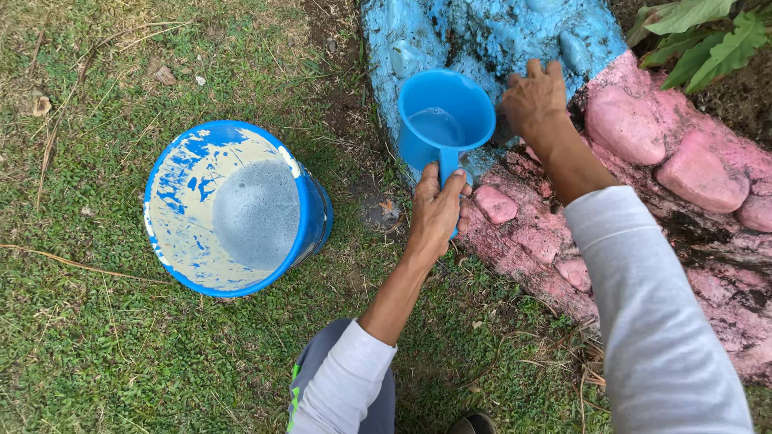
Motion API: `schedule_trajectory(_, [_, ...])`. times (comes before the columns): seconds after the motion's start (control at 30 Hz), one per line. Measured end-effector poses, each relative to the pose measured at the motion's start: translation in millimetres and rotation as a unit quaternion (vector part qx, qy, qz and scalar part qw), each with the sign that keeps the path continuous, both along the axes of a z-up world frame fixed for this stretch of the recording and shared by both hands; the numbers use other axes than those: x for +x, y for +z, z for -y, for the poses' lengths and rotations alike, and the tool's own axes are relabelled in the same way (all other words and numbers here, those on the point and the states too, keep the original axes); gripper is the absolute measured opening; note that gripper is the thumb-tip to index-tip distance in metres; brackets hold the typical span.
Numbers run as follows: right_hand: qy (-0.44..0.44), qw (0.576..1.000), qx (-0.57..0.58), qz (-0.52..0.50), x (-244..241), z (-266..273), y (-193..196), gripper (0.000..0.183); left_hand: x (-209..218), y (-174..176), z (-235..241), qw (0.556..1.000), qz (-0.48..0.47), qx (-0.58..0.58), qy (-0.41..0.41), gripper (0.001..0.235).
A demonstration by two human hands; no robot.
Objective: The person is scrubbing a painted stone garden border with a brush while pouring water from a blue ladle.
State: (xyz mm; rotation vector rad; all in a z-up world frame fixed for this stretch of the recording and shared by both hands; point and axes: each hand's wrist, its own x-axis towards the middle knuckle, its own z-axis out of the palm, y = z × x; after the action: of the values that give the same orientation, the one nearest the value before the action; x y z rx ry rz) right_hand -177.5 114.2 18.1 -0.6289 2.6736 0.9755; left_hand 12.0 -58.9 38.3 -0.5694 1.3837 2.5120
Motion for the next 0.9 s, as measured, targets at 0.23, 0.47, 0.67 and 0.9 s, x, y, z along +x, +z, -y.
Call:
schedule_trajectory(0.23, [-0.048, 0.997, 0.019, 0.063, 34, -8, -31, 0.050, -7, -14, 8, 1.000, -0.013, -0.008, 0.010, 0.016])
schedule_trajectory(0.47, [-0.035, 0.996, -0.079, 0.001, 17, -38, 31, 0.035, -17, -17, 3, 1.000, -0.010, -0.023, 0.012, 0.016])
schedule_trajectory(0.67, [-0.016, 0.998, -0.017, -0.057, 87, -60, -57, 0.040, -22, -21, -9, 0.997, -0.033, -0.069, -0.007, 0.018])
schedule_trajectory(0.9, [-0.278, 0.936, -0.215, 0.015, 171, -117, -70, 0.069, -27, -17, -25, 0.922, -0.140, -0.356, -0.062, 0.029])
